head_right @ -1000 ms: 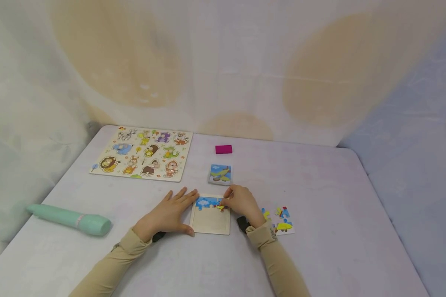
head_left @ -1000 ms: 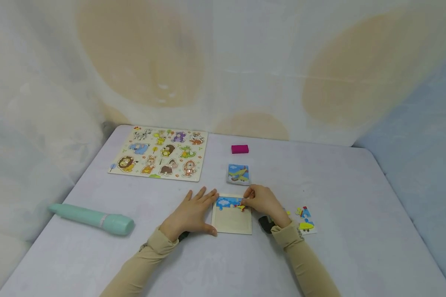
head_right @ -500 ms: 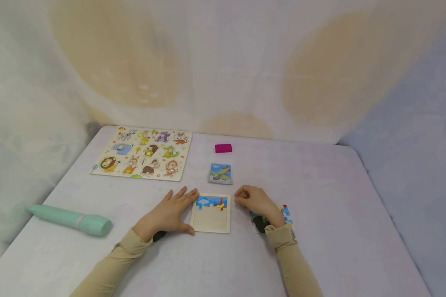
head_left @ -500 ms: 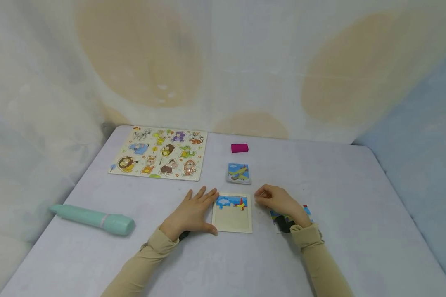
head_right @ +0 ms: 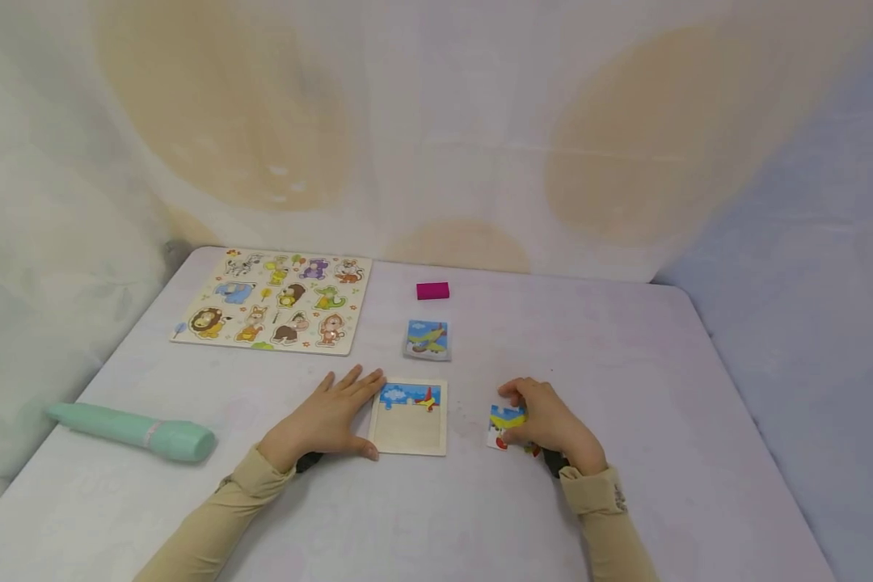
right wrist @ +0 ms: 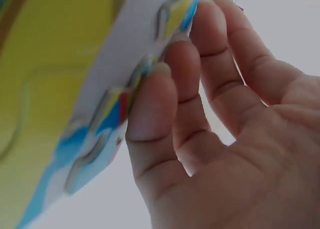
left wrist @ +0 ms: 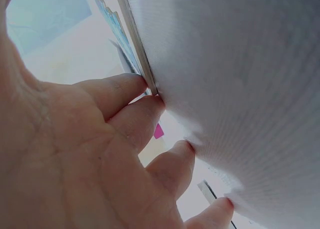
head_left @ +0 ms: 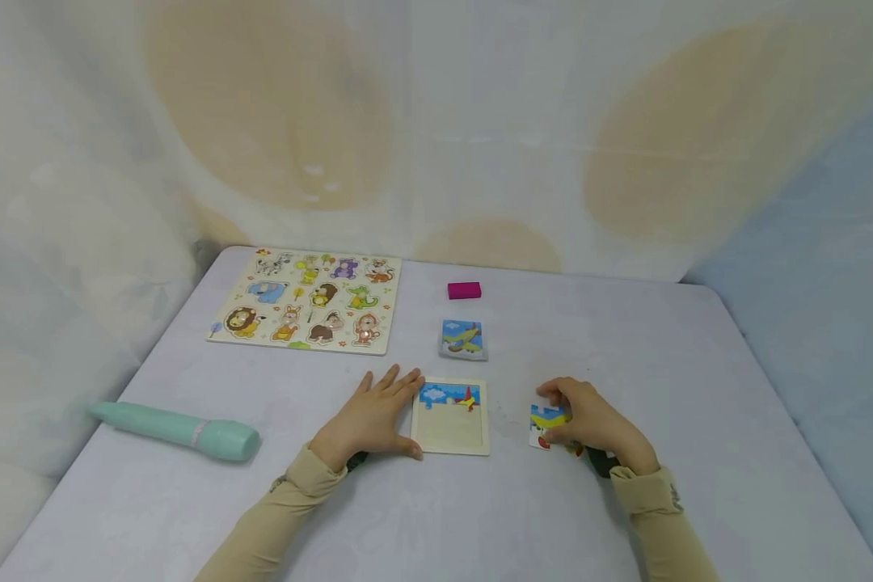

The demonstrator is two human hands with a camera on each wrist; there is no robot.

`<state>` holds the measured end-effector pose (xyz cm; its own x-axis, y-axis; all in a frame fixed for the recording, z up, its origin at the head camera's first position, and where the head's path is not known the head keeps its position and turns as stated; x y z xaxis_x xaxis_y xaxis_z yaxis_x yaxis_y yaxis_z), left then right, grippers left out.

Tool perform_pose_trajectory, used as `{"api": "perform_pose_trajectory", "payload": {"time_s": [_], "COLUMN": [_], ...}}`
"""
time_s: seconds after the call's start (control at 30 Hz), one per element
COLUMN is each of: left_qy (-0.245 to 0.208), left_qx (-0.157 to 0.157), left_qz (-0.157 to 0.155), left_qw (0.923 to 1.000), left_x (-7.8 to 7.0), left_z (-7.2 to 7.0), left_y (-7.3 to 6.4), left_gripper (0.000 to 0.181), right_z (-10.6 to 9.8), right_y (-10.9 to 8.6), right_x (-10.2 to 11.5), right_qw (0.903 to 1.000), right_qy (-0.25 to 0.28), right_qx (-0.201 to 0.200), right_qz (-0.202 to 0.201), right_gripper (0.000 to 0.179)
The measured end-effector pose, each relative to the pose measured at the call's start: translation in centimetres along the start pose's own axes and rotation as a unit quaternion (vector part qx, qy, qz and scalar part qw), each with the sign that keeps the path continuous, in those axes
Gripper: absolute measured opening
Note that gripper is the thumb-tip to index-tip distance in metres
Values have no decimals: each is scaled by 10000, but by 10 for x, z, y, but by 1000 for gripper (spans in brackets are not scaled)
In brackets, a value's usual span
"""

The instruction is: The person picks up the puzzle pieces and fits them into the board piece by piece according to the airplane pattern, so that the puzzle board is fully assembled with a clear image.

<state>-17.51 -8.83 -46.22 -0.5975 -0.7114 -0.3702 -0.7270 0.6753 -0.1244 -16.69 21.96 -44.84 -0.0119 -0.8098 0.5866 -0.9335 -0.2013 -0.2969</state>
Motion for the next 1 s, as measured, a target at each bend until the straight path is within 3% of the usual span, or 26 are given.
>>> {"api": "perform_pose_trajectory", "payload": {"time_s": [0.2, 0.37, 0.67, 0.77, 1.0], "left_qy": [-23, 17, 39, 64, 32], "left_qx": [28, 7, -13, -12, -9], "left_qz": [0, 8, 42, 35, 9], "left_qw": [10000, 10000, 10000, 10000, 10000], "left_x": [0, 0, -1, 0, 0], "left_z": [0, -1, -1, -1, -2], "left_y": [-2, -2, -2, -2, -2], "left_gripper": [112, 111, 111, 112, 112], "right_z": [3, 4, 2, 0, -6], "right_y": [1, 0, 4, 6, 9], "right_x": [6, 12, 7, 5, 14], "right_qw": [9998, 9994, 9996, 9996, 9952], "right_qy": [-180, -236, 239, 125, -478], "right_qx": [62, -1, -140, -268, -858], "right_qz": [-31, -251, 69, 8, -40], "right_gripper": [32, 33, 22, 16, 21]}}
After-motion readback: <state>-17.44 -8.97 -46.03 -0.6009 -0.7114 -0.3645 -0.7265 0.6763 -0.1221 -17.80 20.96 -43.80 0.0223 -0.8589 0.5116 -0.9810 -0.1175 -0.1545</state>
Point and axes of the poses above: each hand's wrist, its own y-axis towards the middle knuckle, its own z-axis out of the palm, x = y × z, the point moved 5 cm from there along y, towards the middle knuckle, and after that the axes turned 10 degrees about z, right-handed, at the moved point
